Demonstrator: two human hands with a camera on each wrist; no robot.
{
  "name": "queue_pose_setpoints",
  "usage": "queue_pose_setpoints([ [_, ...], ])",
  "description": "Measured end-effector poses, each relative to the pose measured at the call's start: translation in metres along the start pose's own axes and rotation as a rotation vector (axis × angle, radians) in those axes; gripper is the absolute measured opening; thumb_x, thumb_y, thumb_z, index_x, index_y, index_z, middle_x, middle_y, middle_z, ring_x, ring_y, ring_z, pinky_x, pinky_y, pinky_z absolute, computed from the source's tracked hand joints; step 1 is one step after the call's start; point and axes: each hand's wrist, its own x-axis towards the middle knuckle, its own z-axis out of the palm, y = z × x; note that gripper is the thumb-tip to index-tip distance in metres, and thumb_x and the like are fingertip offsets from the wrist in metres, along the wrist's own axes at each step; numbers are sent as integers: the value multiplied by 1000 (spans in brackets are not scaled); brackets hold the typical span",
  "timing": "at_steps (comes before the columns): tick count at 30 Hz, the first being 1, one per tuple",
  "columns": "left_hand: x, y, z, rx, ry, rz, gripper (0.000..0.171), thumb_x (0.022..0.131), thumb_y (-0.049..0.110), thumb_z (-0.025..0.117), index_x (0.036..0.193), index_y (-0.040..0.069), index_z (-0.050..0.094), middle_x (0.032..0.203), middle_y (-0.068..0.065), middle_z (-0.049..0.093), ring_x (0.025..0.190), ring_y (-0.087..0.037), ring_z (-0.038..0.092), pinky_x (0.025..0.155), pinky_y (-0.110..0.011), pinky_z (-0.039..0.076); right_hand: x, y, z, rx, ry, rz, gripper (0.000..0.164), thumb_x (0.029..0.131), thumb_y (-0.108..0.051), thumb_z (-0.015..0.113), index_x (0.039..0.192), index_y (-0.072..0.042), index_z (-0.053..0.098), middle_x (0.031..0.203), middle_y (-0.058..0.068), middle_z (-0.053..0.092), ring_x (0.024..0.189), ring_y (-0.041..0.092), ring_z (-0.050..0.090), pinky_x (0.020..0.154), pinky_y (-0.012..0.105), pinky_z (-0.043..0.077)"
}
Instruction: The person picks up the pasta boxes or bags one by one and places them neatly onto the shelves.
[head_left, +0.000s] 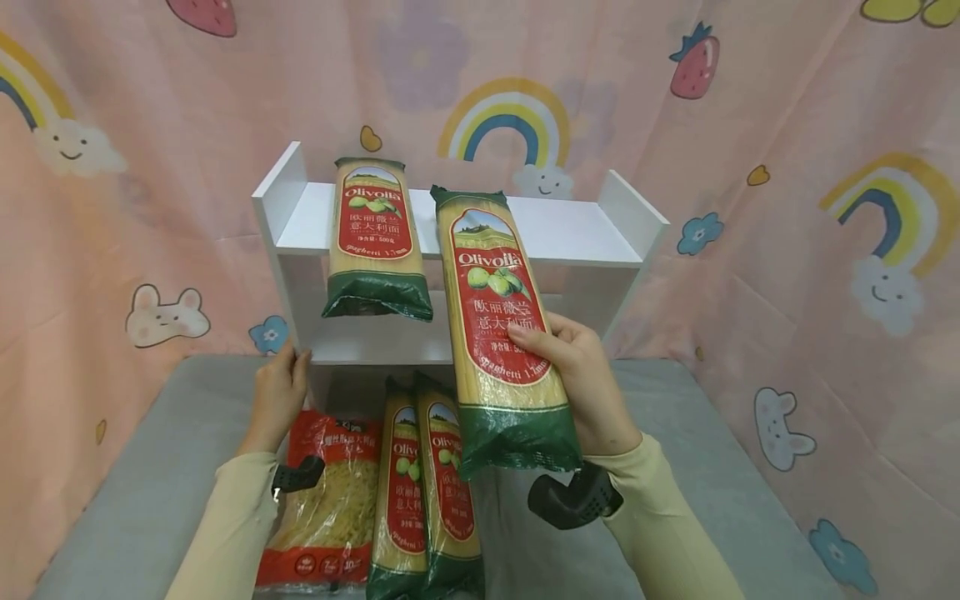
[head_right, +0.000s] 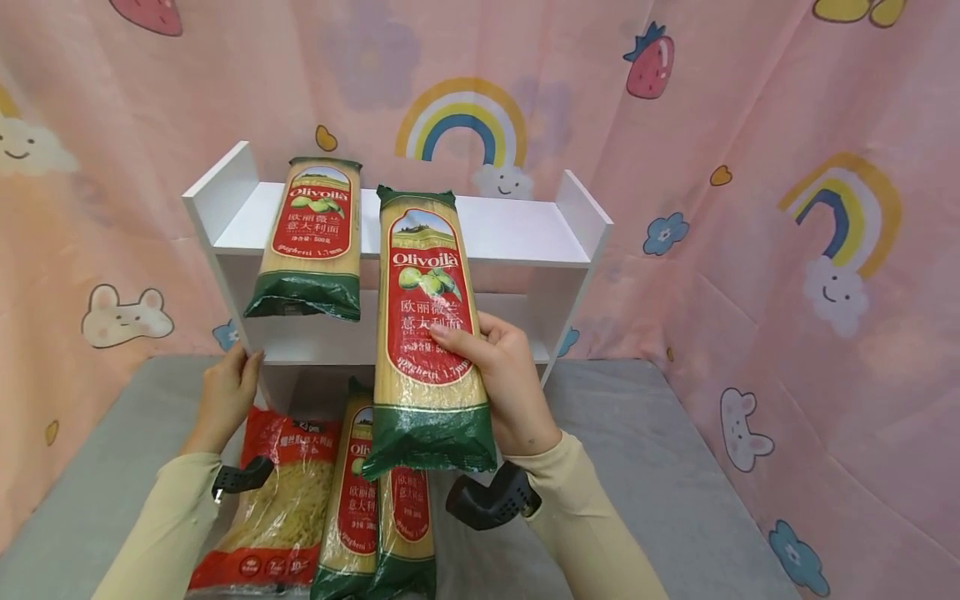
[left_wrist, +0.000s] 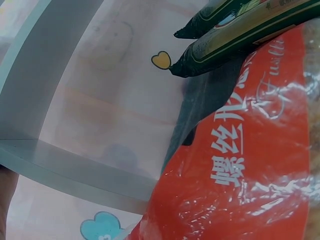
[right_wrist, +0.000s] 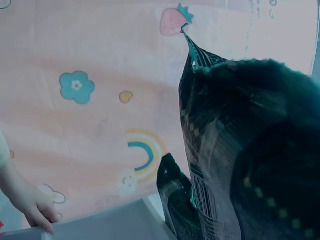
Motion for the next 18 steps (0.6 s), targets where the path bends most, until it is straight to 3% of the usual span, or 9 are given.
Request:
queue_pose_setpoints([
  [18, 0, 0, 0, 7, 1, 0, 6, 94, -1, 52, 90, -7, 54, 57, -12, 46, 50, -20, 39, 47, -31, 30, 56, -14, 8, 89, 62, 30, 34, 95, -21, 57, 117, 4, 54, 91, 7, 67, 74, 16, 68, 67, 28, 54],
])
